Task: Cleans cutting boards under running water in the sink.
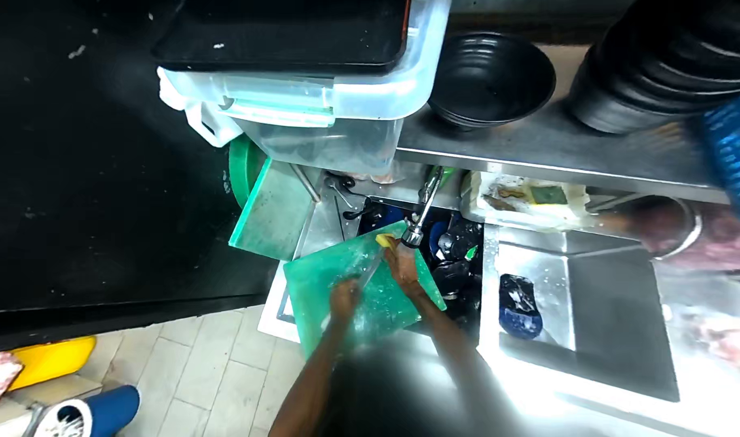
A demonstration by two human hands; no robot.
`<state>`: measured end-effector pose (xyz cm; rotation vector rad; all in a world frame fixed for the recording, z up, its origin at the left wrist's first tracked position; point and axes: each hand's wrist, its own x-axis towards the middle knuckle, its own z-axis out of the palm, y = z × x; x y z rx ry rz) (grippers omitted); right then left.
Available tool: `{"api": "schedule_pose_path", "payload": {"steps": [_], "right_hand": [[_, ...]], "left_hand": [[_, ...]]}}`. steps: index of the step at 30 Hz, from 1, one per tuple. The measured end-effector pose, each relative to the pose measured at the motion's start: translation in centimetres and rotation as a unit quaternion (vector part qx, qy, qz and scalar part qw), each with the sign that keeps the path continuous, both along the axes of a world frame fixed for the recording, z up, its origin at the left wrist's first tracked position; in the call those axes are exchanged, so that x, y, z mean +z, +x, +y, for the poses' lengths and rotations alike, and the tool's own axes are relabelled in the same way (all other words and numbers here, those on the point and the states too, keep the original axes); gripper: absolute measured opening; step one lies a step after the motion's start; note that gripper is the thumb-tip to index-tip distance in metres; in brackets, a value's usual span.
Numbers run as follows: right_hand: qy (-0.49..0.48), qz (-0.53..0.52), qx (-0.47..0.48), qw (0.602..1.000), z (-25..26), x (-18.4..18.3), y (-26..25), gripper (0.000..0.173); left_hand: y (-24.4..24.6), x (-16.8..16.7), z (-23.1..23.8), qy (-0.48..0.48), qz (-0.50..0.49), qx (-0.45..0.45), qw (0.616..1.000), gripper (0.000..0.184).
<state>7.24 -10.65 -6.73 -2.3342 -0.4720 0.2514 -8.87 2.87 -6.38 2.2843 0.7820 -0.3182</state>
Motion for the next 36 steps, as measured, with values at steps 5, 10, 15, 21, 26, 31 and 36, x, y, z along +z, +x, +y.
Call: {"api": "schedule_pose_path", "payload": {"steps": [5,10,15,21,26,31,36], "right_hand": [[-0.098,-0.022,0.123,0.987,-3.0,0.1,-2.3,0.038],[-0.186,-0.035,0.199,0.962,-6.5,-2.2,-3.4,0.035],[-0.165,-0.004,0.007,0.986,-9.2,-1.1,-0.3,0.031],[0.055,0.015,-0.173,0.983,-14.8,0.0,-0.6,0.033],[0.122,0.128,-0.168,0.970,-15.8,-1.2,-4.5,0.037],[0.135,0.189,-0.156,0.960,-14.7,-2.6,-7.6,0.036],[0.109,0.195,-0.162,0.961,-14.1,-2.8,-8.3,0.035]], "left_hand": [[2.1,-1.5,-4.2,0.201,-0.099,-0.156,0.962,0.037],[2.0,-4.6,-4.1,0.266,-0.164,-0.244,0.918,0.024],[1.1,-4.5,-2.0,0.279,-0.137,-0.237,0.920,0.026],[1.6,-0.3,5.3,0.243,-0.155,-0.081,0.954,0.024],[6.0,2.9,11.0,0.224,-0.048,0.015,0.973,0.031],[10.6,2.2,12.8,0.280,0.004,0.002,0.960,0.032],[15.1,-0.2,13.0,0.327,-0.016,-0.083,0.941,0.030]]}}
